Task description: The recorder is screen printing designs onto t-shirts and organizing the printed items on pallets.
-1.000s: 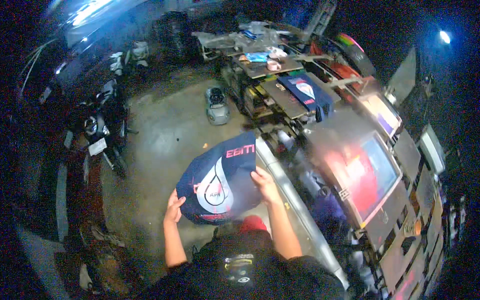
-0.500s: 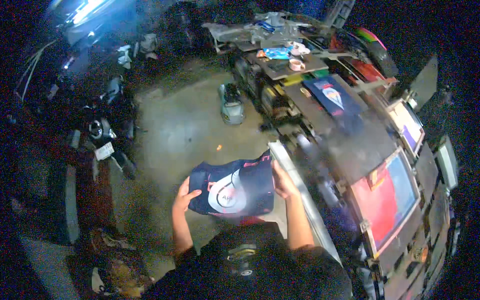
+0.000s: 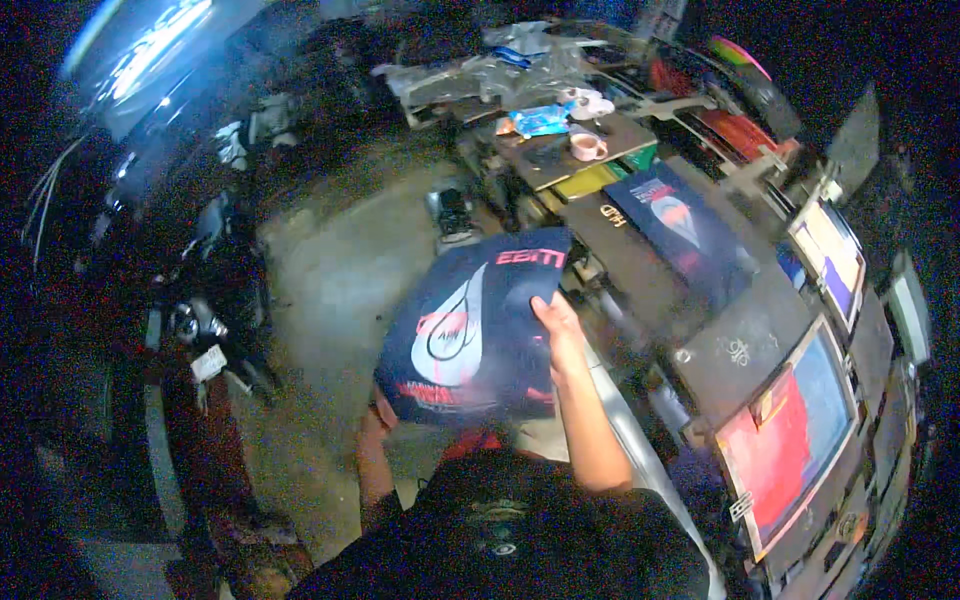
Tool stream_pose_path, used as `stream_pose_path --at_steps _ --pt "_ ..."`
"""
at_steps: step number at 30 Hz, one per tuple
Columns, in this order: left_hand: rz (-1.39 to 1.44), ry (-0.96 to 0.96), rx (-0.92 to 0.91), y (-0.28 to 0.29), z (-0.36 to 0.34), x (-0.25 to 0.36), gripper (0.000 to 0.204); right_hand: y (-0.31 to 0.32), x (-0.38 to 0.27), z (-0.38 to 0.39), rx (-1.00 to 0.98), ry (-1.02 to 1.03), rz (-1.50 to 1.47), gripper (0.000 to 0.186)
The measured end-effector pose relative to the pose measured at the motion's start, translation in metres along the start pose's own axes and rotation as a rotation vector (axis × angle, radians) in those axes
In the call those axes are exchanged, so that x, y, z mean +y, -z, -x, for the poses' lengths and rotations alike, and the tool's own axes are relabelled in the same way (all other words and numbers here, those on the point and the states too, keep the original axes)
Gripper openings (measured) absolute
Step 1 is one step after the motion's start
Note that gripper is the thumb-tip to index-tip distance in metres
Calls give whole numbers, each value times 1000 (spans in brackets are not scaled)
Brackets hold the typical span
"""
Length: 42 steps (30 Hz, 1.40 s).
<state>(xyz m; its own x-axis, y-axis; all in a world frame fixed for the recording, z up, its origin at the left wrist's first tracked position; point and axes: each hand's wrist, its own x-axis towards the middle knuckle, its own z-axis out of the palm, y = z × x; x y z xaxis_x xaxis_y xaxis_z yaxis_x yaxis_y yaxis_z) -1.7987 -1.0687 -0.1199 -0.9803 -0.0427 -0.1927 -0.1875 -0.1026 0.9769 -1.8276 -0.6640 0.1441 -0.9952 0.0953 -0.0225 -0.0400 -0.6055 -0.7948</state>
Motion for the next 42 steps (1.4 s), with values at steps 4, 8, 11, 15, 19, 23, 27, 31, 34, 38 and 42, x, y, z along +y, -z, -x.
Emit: stream_pose_path --at_steps 4,8,11,15,19,23,27,31,34,38,42 --pt "89 348 -405 -56 -52 -17 68 25 -17 -27 129 184 -5 33" --pt "633 508 -945 -217 -81 125 91 60 -26 -49 493 360 54 32" --pt "1010 831 -904 -260 -135 125 107 93 -41 -66 700 145 204 34" --pt "1070 647 -912 -323 -198 169 117 105 -52 -103 740 675 2 28" --pt "1291 822 -1202 -363 -280 167 110 115 -62 -113 899 647 -20 31" --pt "640 680 -1361 -412 -321 161 83 93 -72 -125 1055 865 -40 43" --pt "500 740 -1339 -459 -311 215 59 133 -62 -102 1128 658 88 44" --pt "447 797 -1391 -493 -320 240 51 163 -85 -107 1273 636 9 39" --pt "450 754 -1290 -520 -325 266 46 184 -108 -115 1328 567 -63 29" --pt "240 579 -1155 -577 -374 252 45 214 -155 -138 1257 500 26 23" --pt "276 315 -1292 -645 -389 290 51 218 -208 -162 1078 886 97 33"
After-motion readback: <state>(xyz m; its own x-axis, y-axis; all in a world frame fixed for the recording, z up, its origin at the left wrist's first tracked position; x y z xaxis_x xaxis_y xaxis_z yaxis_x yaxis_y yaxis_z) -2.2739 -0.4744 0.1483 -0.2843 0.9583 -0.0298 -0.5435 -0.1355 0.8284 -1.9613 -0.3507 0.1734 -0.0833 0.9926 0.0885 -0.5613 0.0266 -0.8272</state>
